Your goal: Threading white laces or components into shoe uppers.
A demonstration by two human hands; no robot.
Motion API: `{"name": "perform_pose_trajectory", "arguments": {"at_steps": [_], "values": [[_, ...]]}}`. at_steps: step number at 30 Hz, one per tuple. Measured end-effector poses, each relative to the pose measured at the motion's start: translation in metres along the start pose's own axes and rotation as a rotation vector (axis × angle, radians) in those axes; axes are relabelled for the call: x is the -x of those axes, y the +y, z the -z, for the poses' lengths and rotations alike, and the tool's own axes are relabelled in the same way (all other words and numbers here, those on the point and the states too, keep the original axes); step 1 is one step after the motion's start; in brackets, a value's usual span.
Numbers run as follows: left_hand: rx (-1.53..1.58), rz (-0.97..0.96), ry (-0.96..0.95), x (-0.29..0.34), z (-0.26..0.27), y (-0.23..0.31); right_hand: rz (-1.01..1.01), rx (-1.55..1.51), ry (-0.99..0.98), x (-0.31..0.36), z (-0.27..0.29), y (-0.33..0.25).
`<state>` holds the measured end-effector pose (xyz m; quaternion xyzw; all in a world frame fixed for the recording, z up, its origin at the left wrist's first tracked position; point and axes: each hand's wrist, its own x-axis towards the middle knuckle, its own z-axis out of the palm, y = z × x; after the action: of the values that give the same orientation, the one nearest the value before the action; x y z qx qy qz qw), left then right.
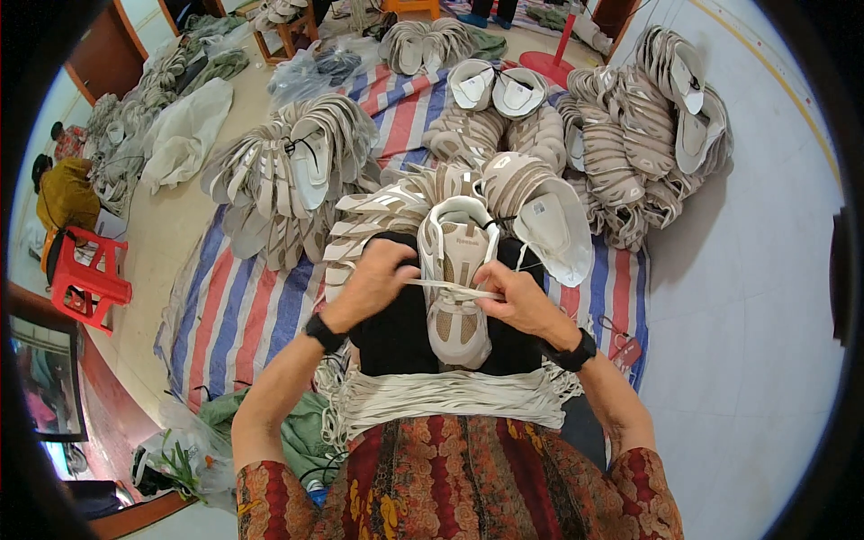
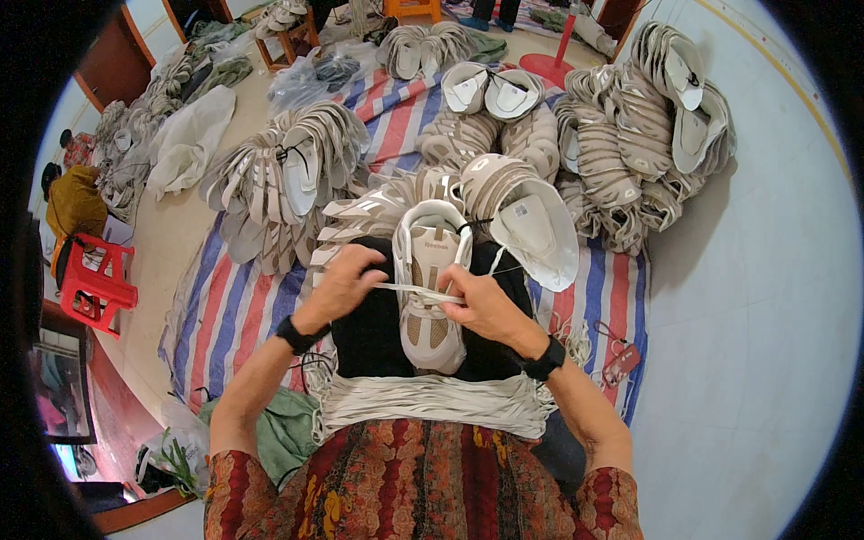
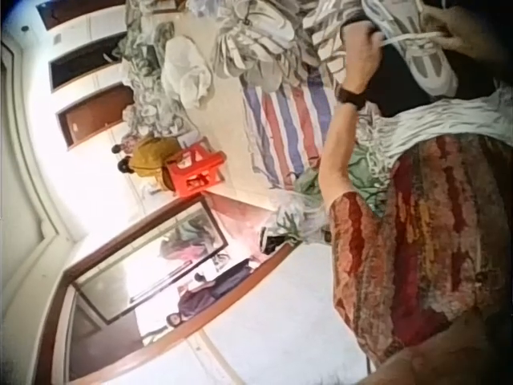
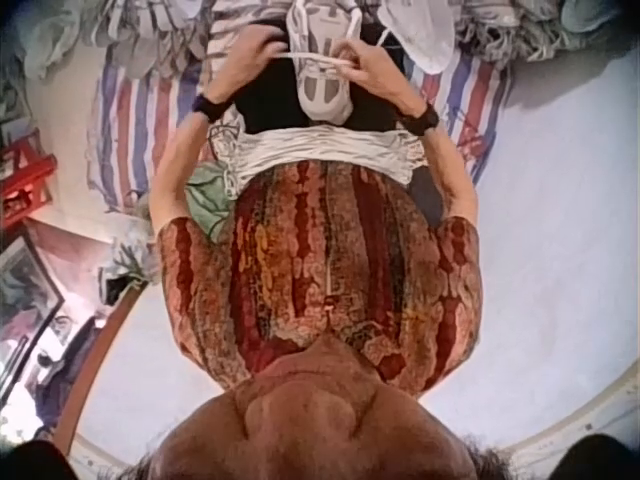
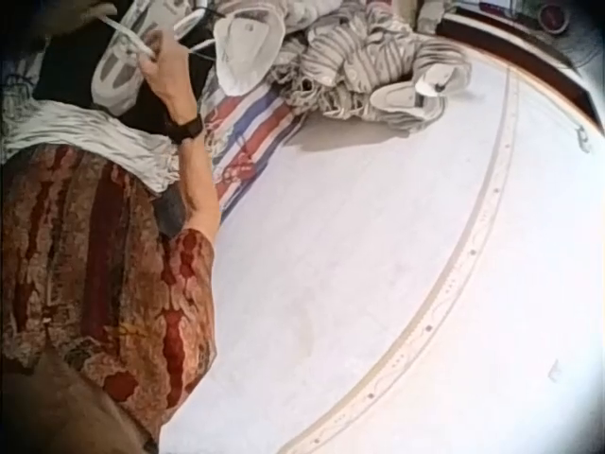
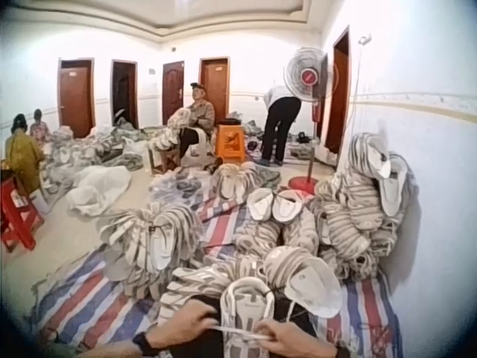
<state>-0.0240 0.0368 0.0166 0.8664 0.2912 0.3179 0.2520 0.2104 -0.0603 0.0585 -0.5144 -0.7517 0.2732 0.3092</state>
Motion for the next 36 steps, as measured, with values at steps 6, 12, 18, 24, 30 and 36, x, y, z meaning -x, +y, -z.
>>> {"name": "perform_pose_trajectory", "arguments": {"at_steps": [6,12,18,24,30,36], "values": [[0.024,0.042,-0.288,-0.015,-0.019,-0.011,-0.401,-0.525,0.112,0.001,0.015,0.038],[0.250,0.095,-0.339,0.002,-0.002,-0.024,-0.455,-0.460,-0.041,0.012,0.040,0.041],[0.039,0.340,-0.484,0.110,0.130,-0.088,-0.340,0.116,-0.136,0.103,0.192,0.057],[-0.314,0.697,-0.123,0.219,0.273,-0.089,-0.562,0.495,0.410,0.258,0.325,0.093],[-0.684,0.845,0.196,0.311,0.346,-0.068,-0.713,0.893,0.623,0.339,0.375,0.099],[-1.034,0.923,0.540,0.387,0.363,-0.044,-0.616,1.455,1.082,0.363,0.318,0.096]]}}
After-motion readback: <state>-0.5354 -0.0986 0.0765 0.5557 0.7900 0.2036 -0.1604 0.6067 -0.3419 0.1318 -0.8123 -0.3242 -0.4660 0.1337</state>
